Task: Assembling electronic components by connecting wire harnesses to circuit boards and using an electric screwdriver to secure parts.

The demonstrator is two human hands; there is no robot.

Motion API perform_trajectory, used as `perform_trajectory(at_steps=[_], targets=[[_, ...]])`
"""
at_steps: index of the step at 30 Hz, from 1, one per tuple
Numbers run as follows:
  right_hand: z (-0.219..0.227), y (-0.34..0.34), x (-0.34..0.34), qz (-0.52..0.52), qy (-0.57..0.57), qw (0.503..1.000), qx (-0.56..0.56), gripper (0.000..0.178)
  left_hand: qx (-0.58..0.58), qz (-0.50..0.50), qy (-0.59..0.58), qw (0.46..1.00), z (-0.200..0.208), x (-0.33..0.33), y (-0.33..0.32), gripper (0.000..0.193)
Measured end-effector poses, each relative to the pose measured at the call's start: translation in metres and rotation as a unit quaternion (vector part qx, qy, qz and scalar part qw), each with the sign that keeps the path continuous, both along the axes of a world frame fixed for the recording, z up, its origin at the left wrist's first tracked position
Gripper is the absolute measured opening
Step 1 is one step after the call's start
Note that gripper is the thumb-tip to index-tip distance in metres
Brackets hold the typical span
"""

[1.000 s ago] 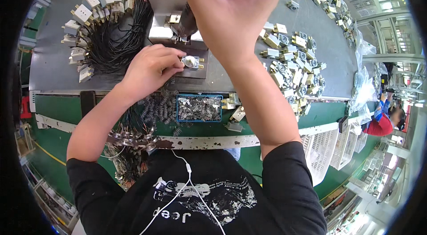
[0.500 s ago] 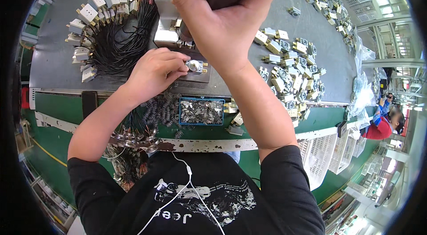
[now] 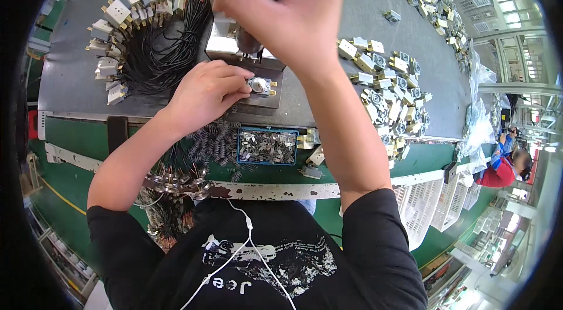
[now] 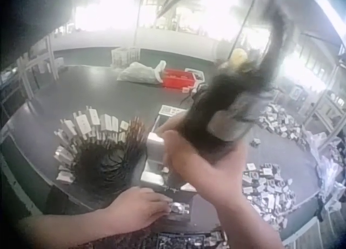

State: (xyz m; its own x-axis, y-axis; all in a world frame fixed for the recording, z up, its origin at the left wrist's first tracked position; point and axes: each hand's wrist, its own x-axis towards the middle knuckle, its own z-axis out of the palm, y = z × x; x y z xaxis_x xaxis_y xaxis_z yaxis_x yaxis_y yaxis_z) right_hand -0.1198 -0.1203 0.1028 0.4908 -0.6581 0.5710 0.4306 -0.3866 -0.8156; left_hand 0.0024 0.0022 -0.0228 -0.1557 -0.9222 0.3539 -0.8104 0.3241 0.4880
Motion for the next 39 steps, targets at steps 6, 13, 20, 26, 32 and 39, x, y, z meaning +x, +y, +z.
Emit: perform_trajectory(at_steps=[6,13,20,26,32,39], targets=[[0.013,0.007,-0.009,-0.066,0.053,0.996,0.030,0.010,-0.012,-0.003,0.000,1.000,-0.002,0.000,0.001,0.008],[-0.032,-0.045,0.023,0.175,-0.237,0.942,-0.161,0.009,-0.015,-0.010,0.005,1.000,-0.001,-0.002,-0.001,0.009],[-0.015,0.016,0.023,-0.204,-0.064,0.977,-0.021,0.025,-0.009,-0.005,0.017,1.000,-0.004,0.000,0.002,0.008],[0.007,-0.006,0.004,0.035,0.051,0.998,0.002,0.055,0.000,0.003,0.001,1.000,-0.002,0.000,0.004,0.008],[0.016,-0.056,0.003,0.171,0.130,0.975,0.061,0.086,-0.007,-0.013,0.002,1.000,0.002,-0.001,-0.001,0.008],[-0.001,0.005,0.011,-0.069,0.009,0.998,-0.006,0.067,-0.006,-0.005,-0.001,1.000,-0.001,0.001,0.002,0.008]])
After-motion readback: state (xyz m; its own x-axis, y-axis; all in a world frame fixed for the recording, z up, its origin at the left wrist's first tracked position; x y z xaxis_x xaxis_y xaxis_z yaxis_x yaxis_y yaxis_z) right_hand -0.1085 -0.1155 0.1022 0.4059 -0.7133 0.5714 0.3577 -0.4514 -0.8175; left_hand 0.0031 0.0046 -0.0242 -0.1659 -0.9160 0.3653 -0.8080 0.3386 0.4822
